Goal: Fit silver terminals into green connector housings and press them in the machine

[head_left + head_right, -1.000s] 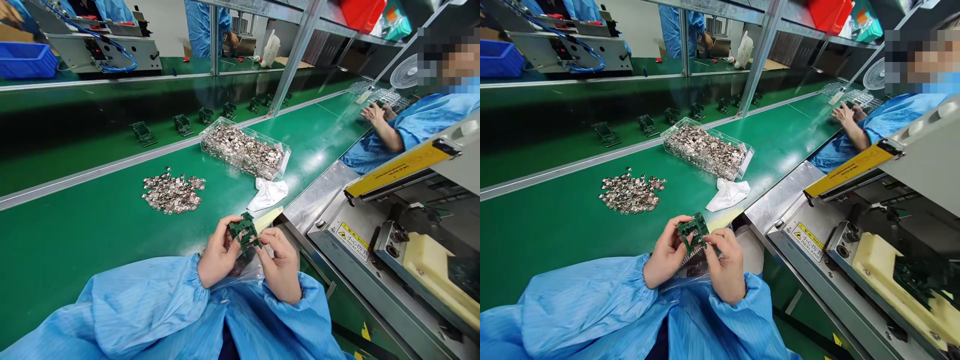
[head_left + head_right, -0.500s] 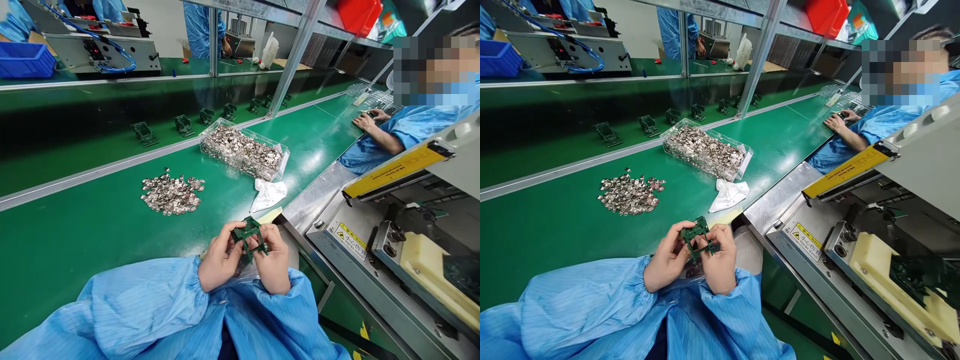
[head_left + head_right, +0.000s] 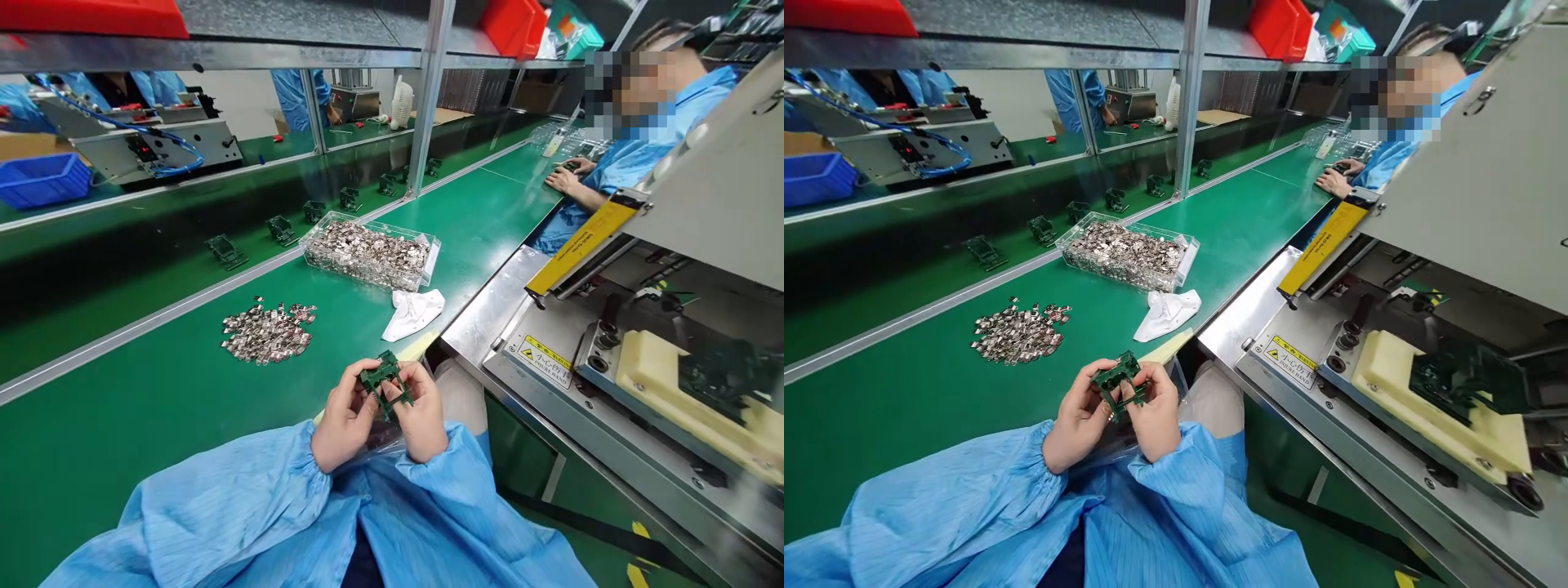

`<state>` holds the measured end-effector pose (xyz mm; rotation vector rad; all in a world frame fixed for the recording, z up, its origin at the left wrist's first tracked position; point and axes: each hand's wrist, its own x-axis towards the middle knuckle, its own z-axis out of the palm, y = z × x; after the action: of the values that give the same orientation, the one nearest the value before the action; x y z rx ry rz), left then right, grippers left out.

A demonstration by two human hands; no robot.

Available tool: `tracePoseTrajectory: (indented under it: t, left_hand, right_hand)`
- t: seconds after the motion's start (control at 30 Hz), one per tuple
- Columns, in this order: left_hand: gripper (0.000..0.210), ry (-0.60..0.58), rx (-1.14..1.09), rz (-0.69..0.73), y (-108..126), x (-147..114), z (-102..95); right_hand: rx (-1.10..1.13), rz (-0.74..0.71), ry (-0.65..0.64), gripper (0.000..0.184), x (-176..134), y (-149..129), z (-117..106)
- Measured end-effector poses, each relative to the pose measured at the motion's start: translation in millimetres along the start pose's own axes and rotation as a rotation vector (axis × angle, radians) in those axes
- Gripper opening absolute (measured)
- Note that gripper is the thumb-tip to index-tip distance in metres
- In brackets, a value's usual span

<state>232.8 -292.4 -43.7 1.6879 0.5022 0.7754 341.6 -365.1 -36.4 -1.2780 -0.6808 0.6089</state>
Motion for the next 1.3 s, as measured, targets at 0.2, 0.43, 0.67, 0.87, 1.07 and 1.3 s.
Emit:
tracePoseTrajectory:
  t: [0.2, 0.43, 0.67, 0.87, 1.07, 1.3]
  left_hand:
    - [0.037, -0.191, -0.032, -0.147, 29.9, 10.2, 2.5]
    - [0.048, -0.86, -0.006, -0.049, 83.0, 70.5, 66.7]
    - [0.068, -0.874, 0.133, 0.434, 117.6, 140.5, 213.5]
    - [0.081, -0.901, 0.12, 0.405, 126.0, 150.2, 305.0]
    - [0.073, -0.685, -0.179, 0.163, 127.1, 155.6, 280.2]
    - [0.065, -0.572, 0.03, -0.046, 90.1, 152.7, 153.2]
  right_hand:
    - [-0.136, -0.185, -0.16, 0.05, -10.6, -13.3, -51.9]
    - [-0.324, -0.362, 0.088, 0.065, -42.8, -49.4, -139.8]
    - [-0.387, -0.401, 0.89, 0.065, -94.2, -87.9, -258.3]
    - [-0.483, -0.338, 0.907, 0.07, -104.4, -115.3, -302.8]
    - [-0.443, -0.272, 0.763, 0.066, -72.7, -135.6, -324.1]
    - [-0.785, -0.174, 0.65, 0.06, -29.0, -157.7, -323.5]
